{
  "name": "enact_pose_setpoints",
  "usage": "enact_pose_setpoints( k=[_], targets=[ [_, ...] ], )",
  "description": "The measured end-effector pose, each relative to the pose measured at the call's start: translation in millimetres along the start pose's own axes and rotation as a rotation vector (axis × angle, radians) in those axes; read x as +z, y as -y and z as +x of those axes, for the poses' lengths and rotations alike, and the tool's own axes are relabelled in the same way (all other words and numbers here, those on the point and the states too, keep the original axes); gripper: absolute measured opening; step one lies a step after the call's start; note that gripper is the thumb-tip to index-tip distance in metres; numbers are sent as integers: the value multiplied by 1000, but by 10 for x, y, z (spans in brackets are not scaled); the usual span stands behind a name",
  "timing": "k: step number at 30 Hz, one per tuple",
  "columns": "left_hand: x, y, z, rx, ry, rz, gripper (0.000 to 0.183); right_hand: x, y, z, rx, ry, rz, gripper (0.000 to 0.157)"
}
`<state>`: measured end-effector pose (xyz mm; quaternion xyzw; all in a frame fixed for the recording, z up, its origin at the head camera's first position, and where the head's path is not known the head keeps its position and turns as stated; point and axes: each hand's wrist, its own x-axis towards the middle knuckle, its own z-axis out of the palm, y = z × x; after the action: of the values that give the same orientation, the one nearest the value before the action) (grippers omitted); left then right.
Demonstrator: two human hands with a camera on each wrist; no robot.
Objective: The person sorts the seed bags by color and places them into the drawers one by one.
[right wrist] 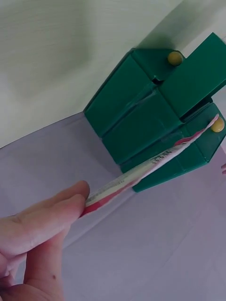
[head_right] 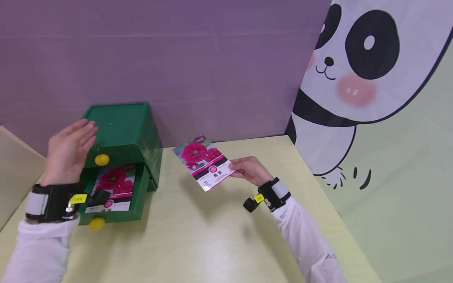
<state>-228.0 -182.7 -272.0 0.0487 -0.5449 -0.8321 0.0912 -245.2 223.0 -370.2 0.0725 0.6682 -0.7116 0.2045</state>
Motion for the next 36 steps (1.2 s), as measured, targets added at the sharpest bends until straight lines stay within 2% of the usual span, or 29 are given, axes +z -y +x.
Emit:
enact_pose_setpoints(
  k=[4, 8, 11, 16, 22, 30, 36],
  targets=[
    [-70, -6, 70, 56, -137, -42, 63, 44, 0, -29, -2, 9, -12, 42],
    [-178, -40, 136, 68, -257, -68, 55, 66, -1, -40, -10, 42, 4, 43],
    [-271, -64, 168, 48, -321, -75, 55, 74, 3, -43, -15, 63, 18, 43],
    [-399, -77, 201, 9, -371, -77, 62, 80, -2, -40, -9, 68, 17, 42],
    [-515, -75, 223, -46, -382, -43, 70, 96, -2, -57, 1, 68, 11, 42],
    [-688, -53, 242, -104, -321, 1, 83, 121, -5, -66, 5, 76, 12, 42],
    [-832, 19, 314, -219, -250, 203, 92, 160, -4, -76, 16, 103, 9, 42]
  ],
)
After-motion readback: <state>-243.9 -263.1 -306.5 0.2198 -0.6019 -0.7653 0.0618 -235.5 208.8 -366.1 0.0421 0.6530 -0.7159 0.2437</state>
